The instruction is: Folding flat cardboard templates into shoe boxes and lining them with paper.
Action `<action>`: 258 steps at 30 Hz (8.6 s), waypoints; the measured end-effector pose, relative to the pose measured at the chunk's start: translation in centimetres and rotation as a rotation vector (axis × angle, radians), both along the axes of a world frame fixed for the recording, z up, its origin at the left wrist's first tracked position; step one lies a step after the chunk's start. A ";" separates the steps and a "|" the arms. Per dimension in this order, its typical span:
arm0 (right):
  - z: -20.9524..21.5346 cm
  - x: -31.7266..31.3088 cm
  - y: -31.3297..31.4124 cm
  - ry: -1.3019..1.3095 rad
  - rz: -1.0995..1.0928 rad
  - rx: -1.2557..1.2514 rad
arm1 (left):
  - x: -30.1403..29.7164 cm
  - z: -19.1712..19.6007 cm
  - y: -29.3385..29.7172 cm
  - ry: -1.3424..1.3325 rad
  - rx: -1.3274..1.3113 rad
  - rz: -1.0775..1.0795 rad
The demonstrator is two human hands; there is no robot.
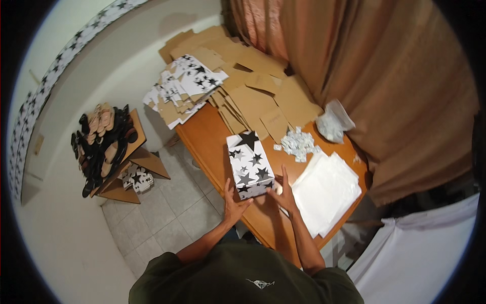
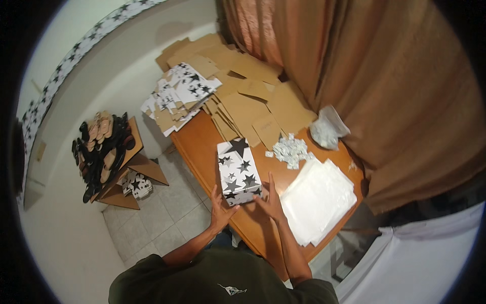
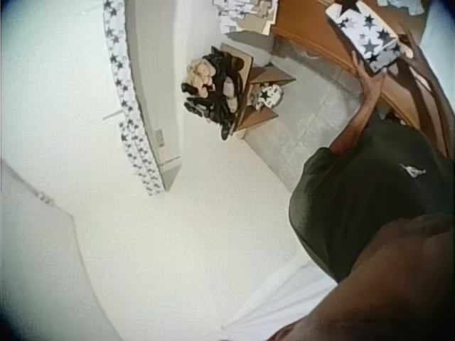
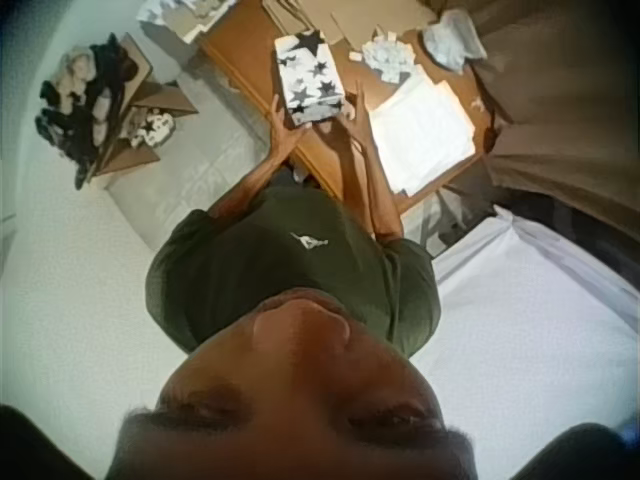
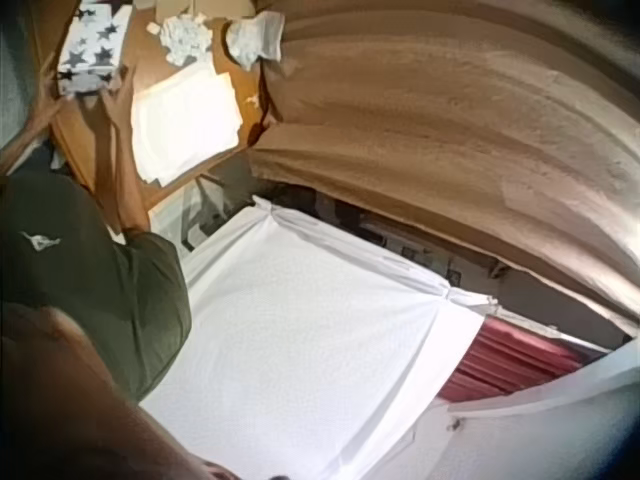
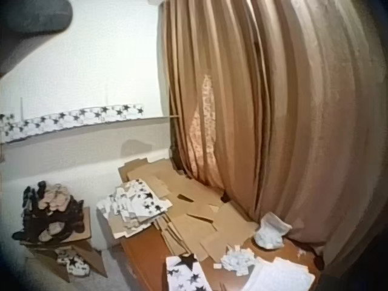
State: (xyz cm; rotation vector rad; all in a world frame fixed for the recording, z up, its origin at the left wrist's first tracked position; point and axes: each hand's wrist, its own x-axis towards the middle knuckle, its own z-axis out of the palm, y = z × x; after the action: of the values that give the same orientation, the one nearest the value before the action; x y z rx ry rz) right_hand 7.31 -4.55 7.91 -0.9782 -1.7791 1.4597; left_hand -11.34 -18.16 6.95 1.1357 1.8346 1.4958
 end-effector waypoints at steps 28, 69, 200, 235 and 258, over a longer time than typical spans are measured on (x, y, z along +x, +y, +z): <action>18.1 -33.3 -17.9 0.187 0.553 0.677 | -22.8 20.3 -25.9 0.126 0.194 0.627; 45.2 -81.4 -28.8 1.016 0.438 1.035 | -64.7 47.1 -37.3 0.853 0.648 0.782; 18.8 -73.7 -22.4 -0.027 -0.263 0.568 | -77.7 19.6 -16.4 -0.120 0.342 -0.346; 5.1 -54.3 13.3 -0.233 -0.416 0.268 | -57.7 5.2 23.2 -0.225 0.033 -0.367; -2.6 -54.8 28.7 -0.349 -0.438 0.170 | -59.6 -0.1 38.5 0.798 -0.142 -0.539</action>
State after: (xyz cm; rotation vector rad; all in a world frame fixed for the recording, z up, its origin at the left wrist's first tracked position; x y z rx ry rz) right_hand -47.46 24.20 5.31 -1.4864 -1.7394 0.8914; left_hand -70.96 20.34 6.84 2.1363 1.8057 0.6207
